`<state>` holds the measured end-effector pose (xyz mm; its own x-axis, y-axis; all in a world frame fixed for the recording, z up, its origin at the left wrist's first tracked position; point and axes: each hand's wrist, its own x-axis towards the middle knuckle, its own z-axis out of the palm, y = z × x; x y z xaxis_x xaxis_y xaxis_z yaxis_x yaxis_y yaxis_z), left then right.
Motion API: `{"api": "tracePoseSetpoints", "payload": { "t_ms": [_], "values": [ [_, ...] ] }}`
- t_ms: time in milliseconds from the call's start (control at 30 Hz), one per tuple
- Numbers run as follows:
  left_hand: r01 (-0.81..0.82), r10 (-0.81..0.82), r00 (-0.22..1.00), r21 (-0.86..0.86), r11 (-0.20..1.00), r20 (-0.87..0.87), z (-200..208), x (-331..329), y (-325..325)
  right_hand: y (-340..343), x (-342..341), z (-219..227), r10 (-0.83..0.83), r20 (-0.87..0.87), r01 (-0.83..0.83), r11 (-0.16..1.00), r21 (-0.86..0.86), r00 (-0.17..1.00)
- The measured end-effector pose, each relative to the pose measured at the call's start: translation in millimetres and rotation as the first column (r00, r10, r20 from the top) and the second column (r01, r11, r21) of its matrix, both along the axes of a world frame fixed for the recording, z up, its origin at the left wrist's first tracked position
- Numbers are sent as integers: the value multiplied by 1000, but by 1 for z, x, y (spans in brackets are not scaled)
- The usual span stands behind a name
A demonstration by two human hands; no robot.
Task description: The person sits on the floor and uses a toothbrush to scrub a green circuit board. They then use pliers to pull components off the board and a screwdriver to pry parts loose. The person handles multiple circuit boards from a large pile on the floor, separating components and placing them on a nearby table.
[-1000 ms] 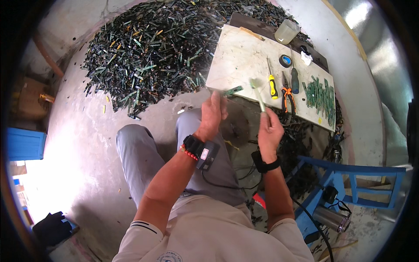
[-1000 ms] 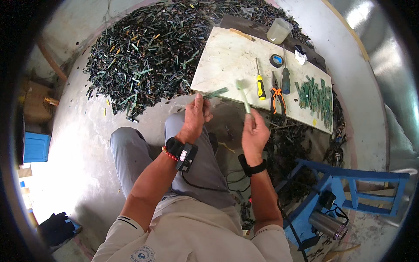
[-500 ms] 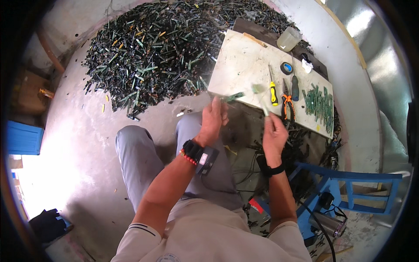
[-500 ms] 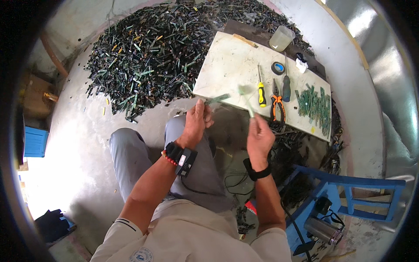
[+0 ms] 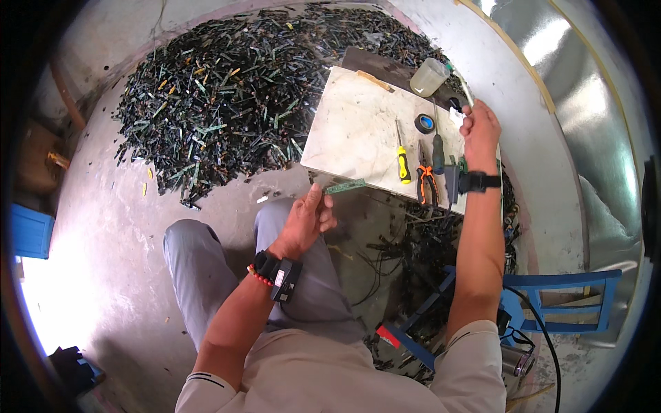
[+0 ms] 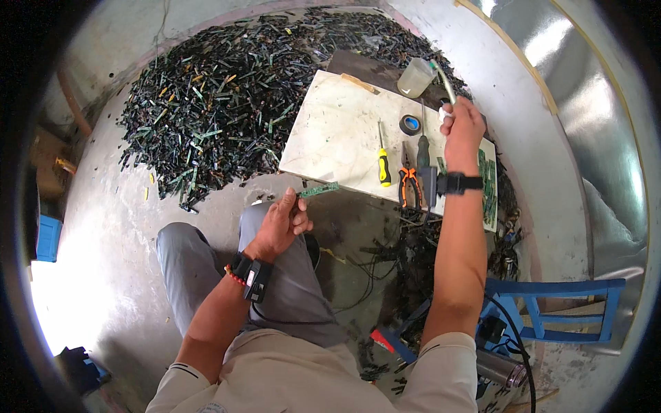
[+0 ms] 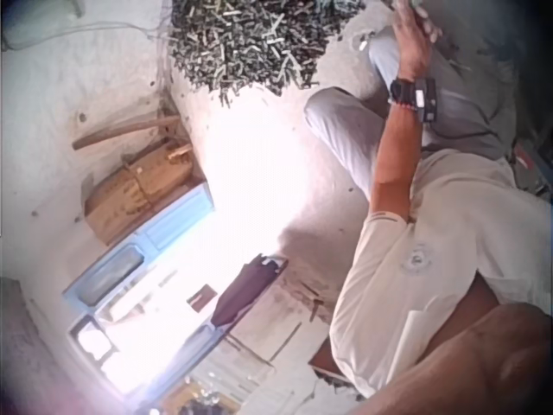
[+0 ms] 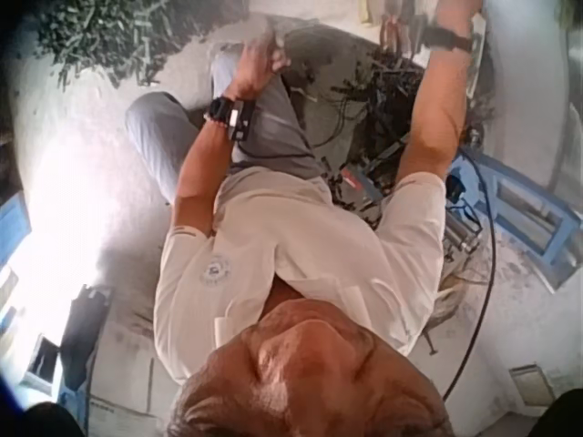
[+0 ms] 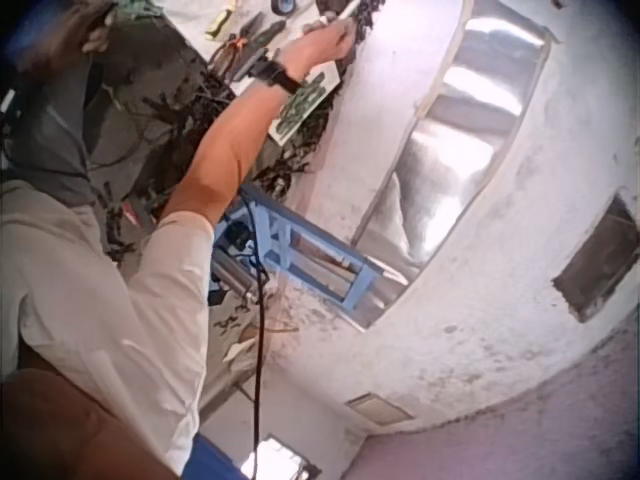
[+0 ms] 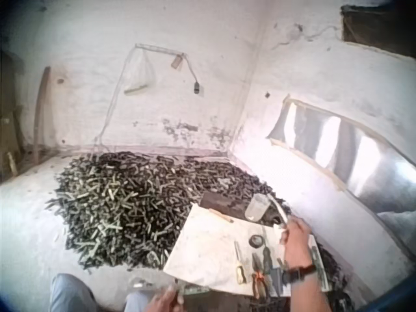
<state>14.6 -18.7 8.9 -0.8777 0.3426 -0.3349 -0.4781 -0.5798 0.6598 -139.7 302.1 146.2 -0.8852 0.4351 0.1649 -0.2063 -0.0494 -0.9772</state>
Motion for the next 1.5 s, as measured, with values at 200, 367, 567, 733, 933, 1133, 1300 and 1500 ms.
{"api": "tracePoseSetpoints", "payload": {
  "t_ms": [200,367,567,733,933,1133,1300,1500],
  "values": [
    [1,-2,1000,13,1000,21,-1,1,-2,22,-68,12,39,140,-15,986,-168,989],
    [-27,25,999,49,998,46,-1,1,-2,29,-103,7,78,254,-36,985,-166,964],
    [-43,40,998,54,998,53,-5,0,-7,26,-97,3,93,128,-69,981,-181,987],
    [4,-7,999,62,998,38,-3,1,-11,-33,-16,-16,-108,-56,110,993,39,993],
    [13,-15,1000,68,998,25,-1,2,-9,-114,119,-59,103,161,-124,984,126,982],
    [86,-87,996,59,995,12,3,7,-8,-157,167,-89,271,225,-281,960,14,936],
    [149,-146,989,118,982,-32,9,17,-10,-157,174,-88,335,204,-340,940,-13,920],
    [157,-156,988,193,969,-20,14,28,-13,-156,180,-88,364,179,-356,932,-76,914]
  ]
}}
